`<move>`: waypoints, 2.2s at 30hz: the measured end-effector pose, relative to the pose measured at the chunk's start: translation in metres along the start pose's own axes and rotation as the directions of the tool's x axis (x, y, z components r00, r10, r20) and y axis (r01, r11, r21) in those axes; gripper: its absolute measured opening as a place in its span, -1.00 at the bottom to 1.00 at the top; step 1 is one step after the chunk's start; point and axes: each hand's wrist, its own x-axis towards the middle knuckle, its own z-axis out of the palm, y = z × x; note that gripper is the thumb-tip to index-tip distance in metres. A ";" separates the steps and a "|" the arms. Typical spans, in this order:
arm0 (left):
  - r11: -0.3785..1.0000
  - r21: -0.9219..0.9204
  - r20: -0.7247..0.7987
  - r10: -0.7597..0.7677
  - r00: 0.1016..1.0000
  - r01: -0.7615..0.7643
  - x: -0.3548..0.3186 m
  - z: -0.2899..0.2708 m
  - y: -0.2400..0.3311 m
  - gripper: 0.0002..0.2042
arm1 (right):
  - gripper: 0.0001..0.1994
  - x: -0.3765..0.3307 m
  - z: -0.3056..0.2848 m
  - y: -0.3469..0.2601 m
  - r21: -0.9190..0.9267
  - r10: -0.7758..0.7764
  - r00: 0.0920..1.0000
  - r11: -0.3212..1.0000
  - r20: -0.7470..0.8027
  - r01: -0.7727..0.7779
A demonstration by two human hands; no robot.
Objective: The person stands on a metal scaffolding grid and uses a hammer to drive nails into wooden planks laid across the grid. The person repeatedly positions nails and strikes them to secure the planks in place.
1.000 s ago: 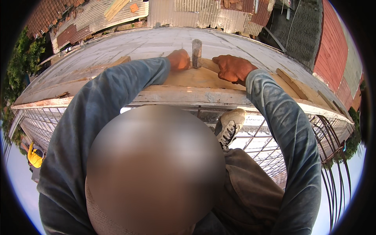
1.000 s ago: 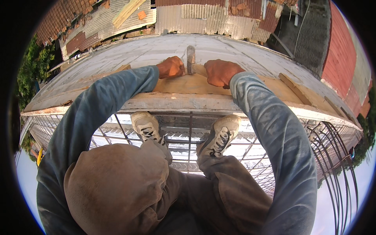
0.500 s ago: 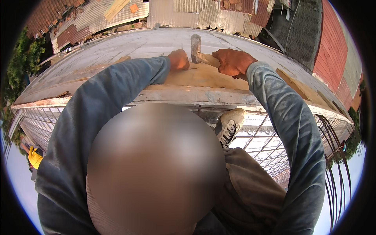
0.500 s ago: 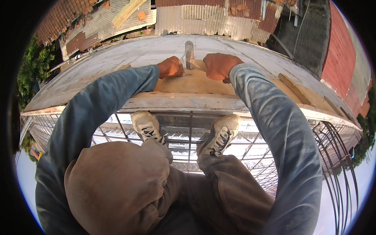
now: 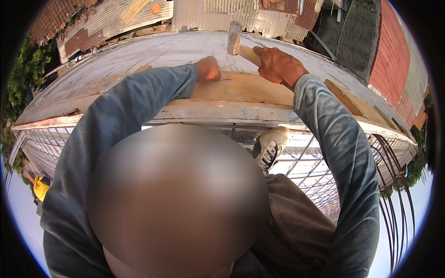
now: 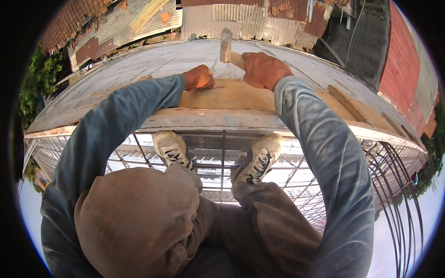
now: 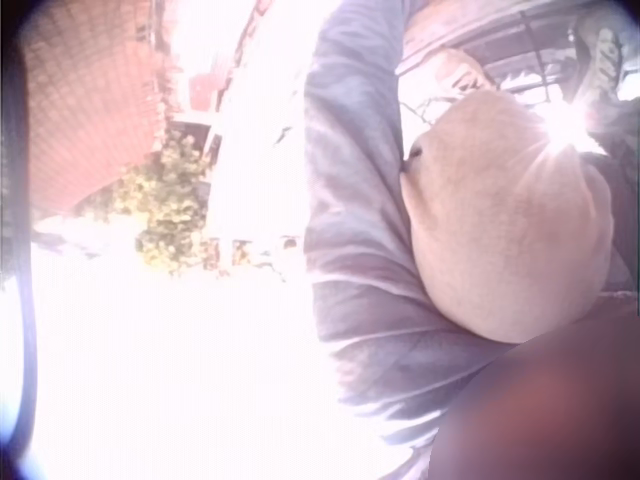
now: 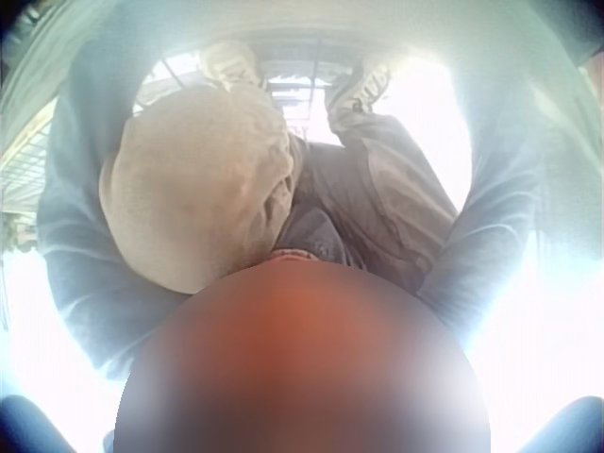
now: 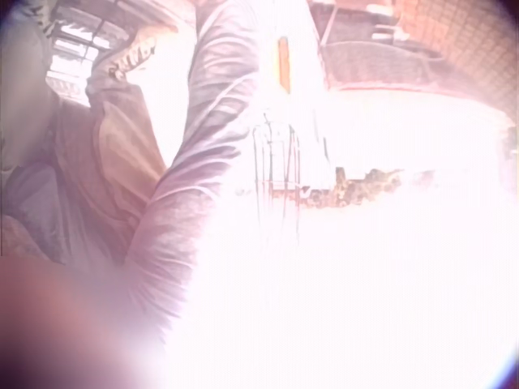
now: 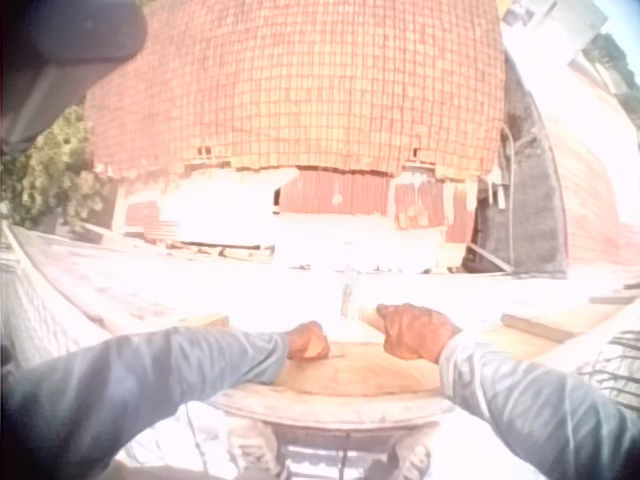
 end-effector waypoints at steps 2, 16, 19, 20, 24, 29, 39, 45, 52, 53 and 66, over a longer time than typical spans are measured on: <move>0.999 -0.014 -0.018 0.039 0.999 -0.039 -0.004 -0.001 0.011 -0.75 | -0.38 0.004 0.001 0.010 0.027 -0.028 0.995 0.999 -0.093 0.030; 0.984 0.007 0.012 0.180 0.984 -0.180 0.016 0.009 -0.019 -0.61 | -0.44 0.000 0.024 -0.003 0.065 -0.061 0.981 0.997 0.186 0.050; 0.978 -0.184 -0.025 0.091 0.996 -0.094 0.017 0.016 -0.026 -0.73 | -0.53 0.004 0.021 0.001 0.078 -0.122 0.991 0.990 0.047 0.119; 0.939 -0.344 -0.034 0.011 0.999 -0.023 0.014 0.018 -0.022 -0.83 | -0.53 0.004 0.017 0.003 0.092 -0.106 0.994 0.990 -0.022 0.108; 0.989 -0.149 -0.052 0.012 0.999 -0.019 0.004 0.010 -0.001 -0.82 | -0.53 0.007 0.022 0.002 0.068 -0.071 0.994 0.995 -0.078 0.077; 0.987 -0.022 -0.051 0.157 0.986 -0.158 -0.005 0.005 -0.006 -0.81 | -0.56 0.011 0.020 -0.006 0.048 -0.049 0.992 0.998 0.115 0.044; 0.982 -0.179 0.001 0.055 0.998 -0.054 -0.004 0.002 -0.014 -0.68 | -0.57 0.014 0.026 -0.007 0.043 -0.098 0.990 0.995 0.100 0.094; 0.995 0.052 -0.003 -0.085 0.996 0.085 -0.016 -0.007 0.027 -0.72 | -0.45 0.011 0.010 -0.001 -0.045 -0.059 0.998 0.997 -0.001 0.059; 0.970 -0.165 0.034 -0.173 0.984 0.177 -0.003 0.000 0.004 -0.77 | -0.39 0.015 -0.006 -0.011 -0.048 -0.056 0.996 0.997 0.066 0.059; 0.962 -0.155 0.028 -0.222 0.975 0.223 -0.007 -0.003 0.013 -0.79 | -0.46 0.014 0.001 -0.008 -0.023 -0.053 0.999 0.998 0.005 0.053; 0.948 -0.294 0.111 -0.093 0.989 0.122 0.005 0.000 -0.009 -0.68 | -0.52 0.005 0.021 0.000 0.069 -0.076 0.989 0.995 0.129 0.068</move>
